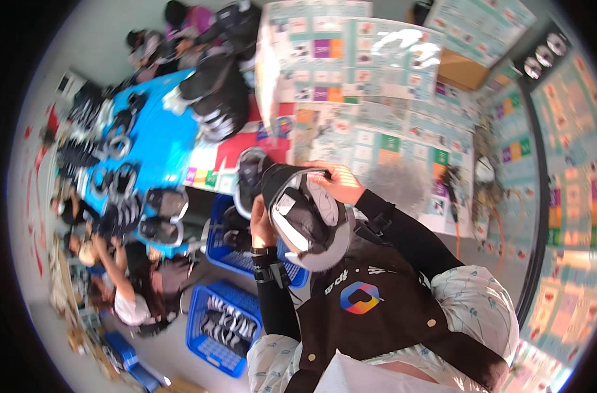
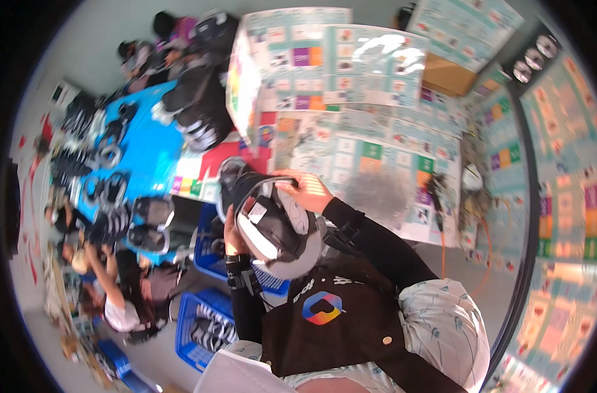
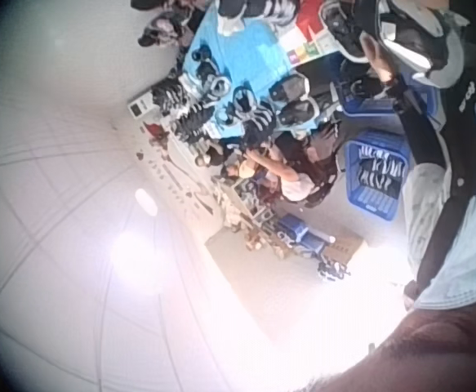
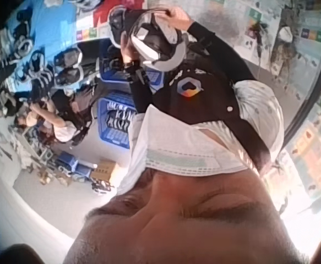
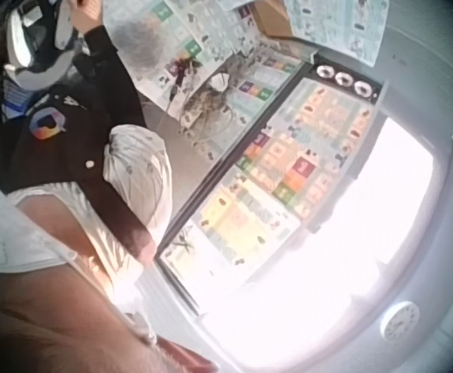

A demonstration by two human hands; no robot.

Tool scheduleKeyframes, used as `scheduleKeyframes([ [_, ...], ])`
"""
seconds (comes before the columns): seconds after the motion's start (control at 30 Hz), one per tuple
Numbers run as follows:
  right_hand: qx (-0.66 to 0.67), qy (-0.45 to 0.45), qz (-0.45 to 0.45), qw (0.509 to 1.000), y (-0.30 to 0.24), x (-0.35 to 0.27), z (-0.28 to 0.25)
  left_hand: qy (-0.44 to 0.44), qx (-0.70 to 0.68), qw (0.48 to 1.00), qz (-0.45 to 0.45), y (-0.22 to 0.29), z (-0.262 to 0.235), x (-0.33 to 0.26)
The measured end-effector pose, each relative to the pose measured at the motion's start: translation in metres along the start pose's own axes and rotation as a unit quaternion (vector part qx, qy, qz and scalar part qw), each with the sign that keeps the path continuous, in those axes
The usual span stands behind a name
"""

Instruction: The person picks up shoes one at a time and applies a cleaning spray and cloth to the upper and sole surfaces. They then turn the shoes over to check different sides before placing them into a blue crate.

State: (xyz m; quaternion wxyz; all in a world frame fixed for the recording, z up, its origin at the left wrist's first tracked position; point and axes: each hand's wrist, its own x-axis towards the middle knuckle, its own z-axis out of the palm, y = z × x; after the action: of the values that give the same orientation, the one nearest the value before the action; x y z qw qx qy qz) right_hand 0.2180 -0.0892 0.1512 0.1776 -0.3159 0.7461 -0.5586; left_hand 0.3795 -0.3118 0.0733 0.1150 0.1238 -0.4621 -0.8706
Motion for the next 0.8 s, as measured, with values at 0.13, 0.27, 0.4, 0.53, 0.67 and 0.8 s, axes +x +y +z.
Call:
scheduleKeyframes([
  [0.13, -0.078, 0.193, 0.105, 0.973, 0.049, -0.053, -0.065, -0.017, 0.101, 0.993, -0.054, -0.018, 0.101, 0.045],
  [0.27, -0.156, 0.275, 0.071, 0.946, 0.094, -0.107, -0.088, -0.130, 0.292, 0.946, 0.047, -0.095, 0.127, 0.063],
  [0.4, -0.031, 0.256, 0.116, 0.959, 0.106, -0.154, -0.119, -0.072, 0.233, 0.969, -0.043, -0.136, 0.150, 0.063],
  [0.53, 0.043, 0.248, 0.122, 0.960, 0.142, -0.184, -0.144, -0.049, 0.272, 0.956, -0.100, -0.150, 0.169, 0.061],
  [0.67, 0.171, 0.259, 0.274, 0.911, 0.145, -0.182, -0.168, 0.058, 0.272, 0.950, -0.143, -0.143, 0.215, 0.066],
  [0.8, 0.417, 0.230, 0.225, 0.850, 0.157, -0.181, -0.189, 0.061, 0.345, 0.934, -0.073, -0.140, 0.234, 0.079],
])
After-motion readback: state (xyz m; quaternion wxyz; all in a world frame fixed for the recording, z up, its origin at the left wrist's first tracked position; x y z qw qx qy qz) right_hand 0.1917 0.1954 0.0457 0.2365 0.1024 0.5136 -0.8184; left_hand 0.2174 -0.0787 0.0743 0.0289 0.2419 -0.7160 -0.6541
